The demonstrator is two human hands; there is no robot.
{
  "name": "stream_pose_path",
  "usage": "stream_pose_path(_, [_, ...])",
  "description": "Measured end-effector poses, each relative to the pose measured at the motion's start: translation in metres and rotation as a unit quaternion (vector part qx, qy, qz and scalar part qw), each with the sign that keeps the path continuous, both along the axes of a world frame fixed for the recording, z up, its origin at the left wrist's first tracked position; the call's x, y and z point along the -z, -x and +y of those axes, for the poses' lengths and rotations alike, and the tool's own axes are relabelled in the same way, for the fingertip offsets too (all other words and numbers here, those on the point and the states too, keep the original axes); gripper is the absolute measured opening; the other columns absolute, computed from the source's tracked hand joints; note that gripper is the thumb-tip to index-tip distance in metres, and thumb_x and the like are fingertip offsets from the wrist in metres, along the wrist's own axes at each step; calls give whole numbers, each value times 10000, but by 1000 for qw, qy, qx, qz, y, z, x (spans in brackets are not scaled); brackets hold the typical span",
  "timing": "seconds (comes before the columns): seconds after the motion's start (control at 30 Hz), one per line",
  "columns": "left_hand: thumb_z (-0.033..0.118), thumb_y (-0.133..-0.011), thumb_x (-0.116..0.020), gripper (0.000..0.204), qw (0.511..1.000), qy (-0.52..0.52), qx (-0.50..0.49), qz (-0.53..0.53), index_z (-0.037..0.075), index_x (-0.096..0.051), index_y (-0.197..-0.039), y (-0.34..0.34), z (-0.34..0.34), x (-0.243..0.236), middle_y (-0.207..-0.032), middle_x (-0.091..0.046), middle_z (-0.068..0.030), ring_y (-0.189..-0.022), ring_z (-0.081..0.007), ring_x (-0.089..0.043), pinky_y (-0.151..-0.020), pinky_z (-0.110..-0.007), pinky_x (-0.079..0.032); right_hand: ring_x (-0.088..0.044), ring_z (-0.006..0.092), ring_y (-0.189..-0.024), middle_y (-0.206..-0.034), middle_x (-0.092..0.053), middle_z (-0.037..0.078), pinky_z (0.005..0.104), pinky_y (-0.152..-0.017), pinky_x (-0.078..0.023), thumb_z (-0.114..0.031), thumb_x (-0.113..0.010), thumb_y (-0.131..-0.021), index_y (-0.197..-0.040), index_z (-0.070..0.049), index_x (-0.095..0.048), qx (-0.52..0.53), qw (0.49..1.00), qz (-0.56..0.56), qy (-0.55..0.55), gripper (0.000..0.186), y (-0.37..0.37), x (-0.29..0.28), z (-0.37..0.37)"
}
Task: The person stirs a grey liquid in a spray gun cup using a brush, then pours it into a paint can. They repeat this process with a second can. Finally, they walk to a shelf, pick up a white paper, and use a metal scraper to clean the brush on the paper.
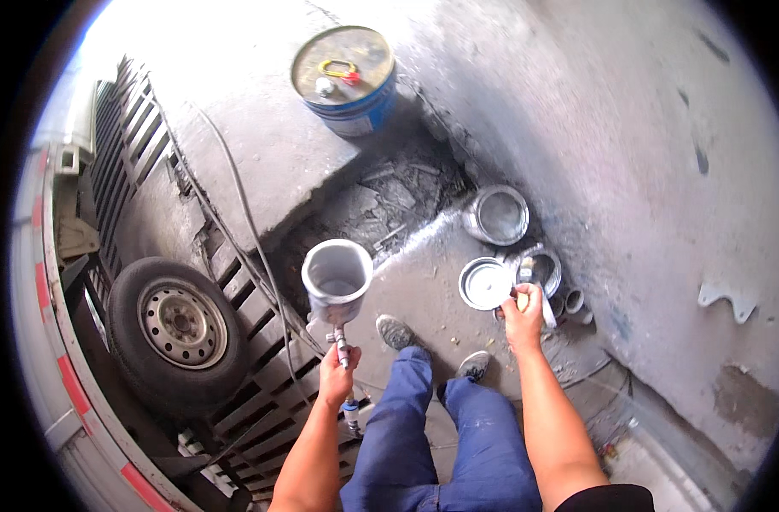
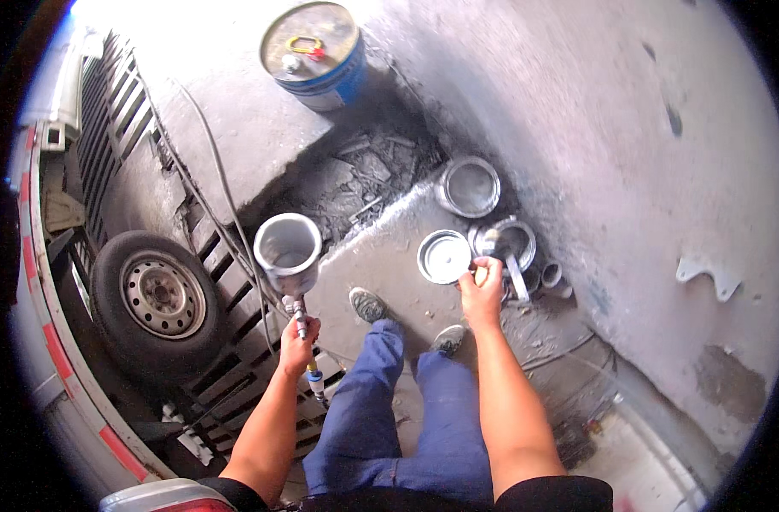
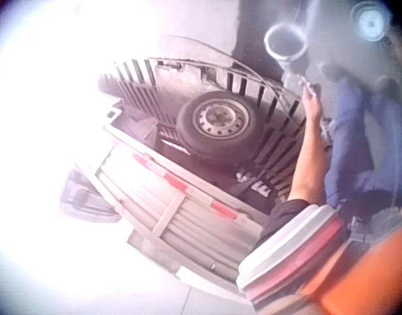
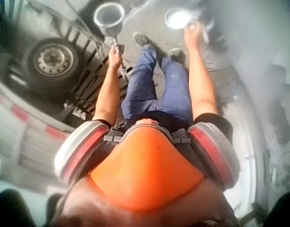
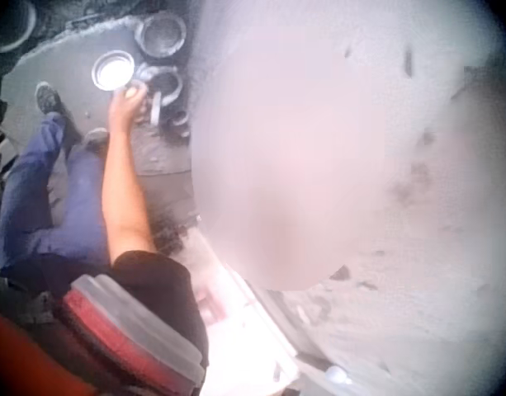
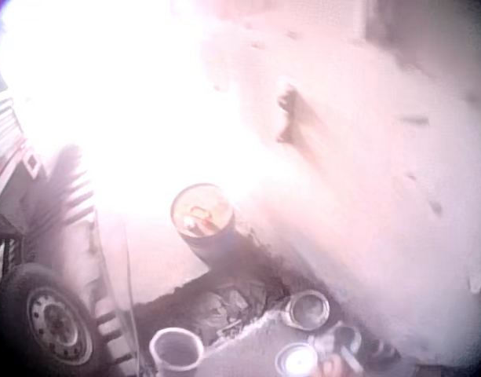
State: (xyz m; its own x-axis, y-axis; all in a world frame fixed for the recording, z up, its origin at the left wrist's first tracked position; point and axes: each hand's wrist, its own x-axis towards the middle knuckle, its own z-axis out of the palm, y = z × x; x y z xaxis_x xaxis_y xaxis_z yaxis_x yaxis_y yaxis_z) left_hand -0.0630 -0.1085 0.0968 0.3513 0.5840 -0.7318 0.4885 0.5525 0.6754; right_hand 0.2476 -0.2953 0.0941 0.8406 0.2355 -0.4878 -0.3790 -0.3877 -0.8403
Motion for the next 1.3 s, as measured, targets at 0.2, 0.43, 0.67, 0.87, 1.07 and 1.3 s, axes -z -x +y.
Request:
stream_pose_path(0.2, [223, -896, -612, 190, 995, -63, -66, 47, 50, -569, -829, 23, 37, -24, -679, -496, 28, -610, -72, -423, -541, -256, -348, -579, 172, -837, -925, -589, 86, 317, -775, -485, -49, -641, -757, -1072, -44, -476, -192, 976, -104, 13, 355, -57, -11, 139])
stream_pose_path(0.43, [204, -868, -681, 195, 979, -38, -131, 153, 47, -571, -831, 34, 30, -1, -705, -518, 18, -674, -90, -459, -623, -280, -410, -575, 189, -948, -985, -592, 83, 324, -874, -458, -64, -619, -762, -1083, -63, -473, -334, 919, -207, -23, 352, -163, 2, 303])
stream_pose_path(0.67, [192, -850, -679, 195, 957, 42, -184, 222, 46, -566, -786, -18, 7, 25, -681, -523, 20, -646, -85, -461, -579, -281, -396, -609, 189, -888, -1045, -596, 95, 325, -756, -510, -81, -604, -765, -1128, -61, -479, -428, 867, -254, -4, 384, -263, 35, 459])
stream_pose_path(0.87, [199, -827, -685, 215, 951, 97, -135, 260, 5, -642, -908, -59, -16, 37, -769, -652, -79, -739, -167, -598, -708, -331, -480, -617, 199, -888, -1088, -581, 110, 301, -655, -554, -31, -590, -761, -1143, -50, -473, -371, 915, -155, -25, 400, -259, 67, 549])
stream_pose_path(1.07, [170, -831, -627, 188, 966, 105, -66, 225, 26, -647, -951, -103, -12, 34, -864, -659, -156, -808, -265, -633, -740, -375, -485, -613, 251, -990, -1057, -616, 148, 356, -903, -463, -113, -632, -740, -1115, -51, -510, -409, 858, -309, 28, 399, -255, 104, 587])
stream_pose_path(1.3, [163, -844, -585, 174, 971, 67, -79, 214, 15, -622, -926, -107, -13, 47, -886, -636, -212, -836, -369, -622, -736, -417, -482, -584, 272, -1067, -1158, -604, 138, 358, -940, -440, -314, -664, -822, -1183, -42, -553, -556, 742, -374, 29, 465, -290, 95, 575])
